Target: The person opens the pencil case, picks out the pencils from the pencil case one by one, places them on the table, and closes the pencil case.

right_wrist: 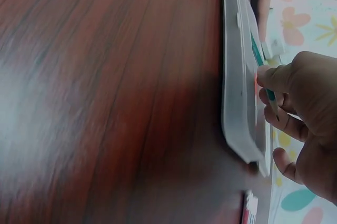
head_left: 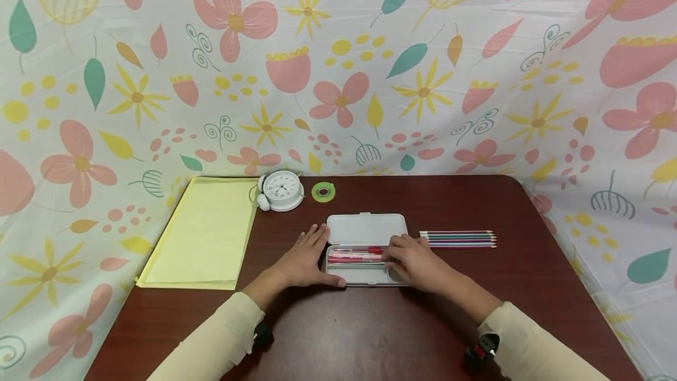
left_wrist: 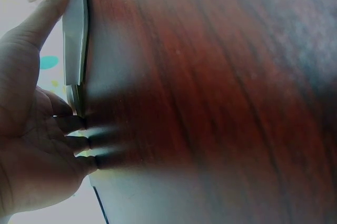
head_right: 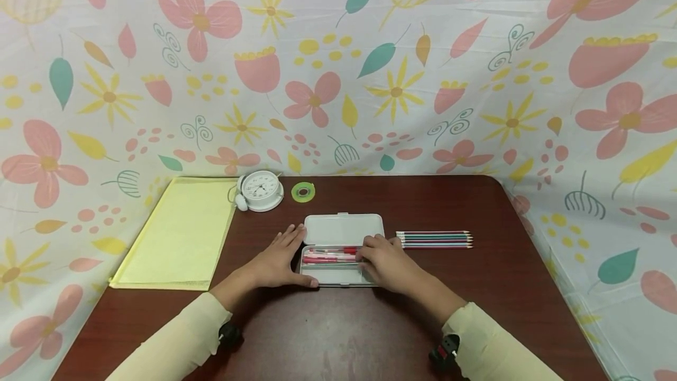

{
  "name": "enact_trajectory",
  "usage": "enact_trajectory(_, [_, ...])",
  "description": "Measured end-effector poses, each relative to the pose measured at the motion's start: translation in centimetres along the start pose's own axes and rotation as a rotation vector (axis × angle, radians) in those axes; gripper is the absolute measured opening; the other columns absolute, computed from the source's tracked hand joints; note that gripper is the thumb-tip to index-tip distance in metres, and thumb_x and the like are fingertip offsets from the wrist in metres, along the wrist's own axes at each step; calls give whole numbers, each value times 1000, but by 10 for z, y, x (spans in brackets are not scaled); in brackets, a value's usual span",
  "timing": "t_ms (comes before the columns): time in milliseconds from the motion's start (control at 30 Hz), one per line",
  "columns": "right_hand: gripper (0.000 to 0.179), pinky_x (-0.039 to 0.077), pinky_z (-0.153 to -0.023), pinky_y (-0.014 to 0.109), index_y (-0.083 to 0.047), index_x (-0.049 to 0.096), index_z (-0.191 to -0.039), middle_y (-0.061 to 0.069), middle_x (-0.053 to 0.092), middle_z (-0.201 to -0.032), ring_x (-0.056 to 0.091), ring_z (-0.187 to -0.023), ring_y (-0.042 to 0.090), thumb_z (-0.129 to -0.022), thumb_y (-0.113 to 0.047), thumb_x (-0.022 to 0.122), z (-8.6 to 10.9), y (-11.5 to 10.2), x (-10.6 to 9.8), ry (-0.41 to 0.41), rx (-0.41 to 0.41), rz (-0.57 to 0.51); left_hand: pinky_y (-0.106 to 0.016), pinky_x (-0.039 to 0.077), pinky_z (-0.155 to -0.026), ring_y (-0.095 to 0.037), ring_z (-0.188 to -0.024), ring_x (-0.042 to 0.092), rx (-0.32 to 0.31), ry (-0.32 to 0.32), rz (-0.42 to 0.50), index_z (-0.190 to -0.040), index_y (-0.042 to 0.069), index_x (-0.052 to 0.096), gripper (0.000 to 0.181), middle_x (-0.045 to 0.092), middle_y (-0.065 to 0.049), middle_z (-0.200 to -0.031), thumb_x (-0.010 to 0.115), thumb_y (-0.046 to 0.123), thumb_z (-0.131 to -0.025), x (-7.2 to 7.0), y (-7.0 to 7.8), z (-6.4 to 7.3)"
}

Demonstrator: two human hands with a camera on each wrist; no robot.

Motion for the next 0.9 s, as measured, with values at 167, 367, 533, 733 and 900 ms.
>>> enact_trajectory(167, [7,41,-82,44,-20,79,-107,-7,66,-99,59,-95,15,-101,-18,81,-10,-13,2,-7,-16,58,-57,13,-142,-38,-175,6,-3,-1,-4,-177,3,12,138,14,-16,-187,81,79,-84,1,0,-1])
enact_trajectory(367, [5,51,-89,58,-18,78,-106,-2,70,-101,62,-97,21,-101,-17,81,-28,-29,6,-9,-36,190,-57,14,-142,-38,-175,7,-7,-1,-9,-177,2,13,138,13,-18,-186,81,78,-85,1,0,0])
enact_trajectory(533, [7,52,-92,58,-18,78,-107,-1,69,-100,63,-99,21,-101,-21,81,-45,-53,14,1,-102,270,-58,16,-141,-39,-175,8,-6,3,-21,-177,1,14,138,14,-17,-186,81,78,-85,0,1,0])
enact_trajectory(733, [8,53,-95,60,-18,77,-102,0,70,-101,64,-100,22,-102,-25,80,-61,-70,24,10,-128,372,-59,16,-141,-39,-175,8,-2,5,-29,-177,2,15,136,16,-17,-186,81,78,-85,0,2,0])
enact_trajectory(900, [7,52,-98,62,-19,77,-101,-1,71,-102,64,-100,22,-101,-25,81,-64,-69,27,6,-125,401,-59,16,-141,-39,-175,7,-2,3,-29,-177,3,14,137,15,-16,-186,81,79,-85,0,1,0])
Point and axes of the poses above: each hand's wrist, its own z-axis away from the middle knuckle, its own x-axis out of the palm, y = z × x, the point moved 10 cm from there along -z, towards the middle knuckle
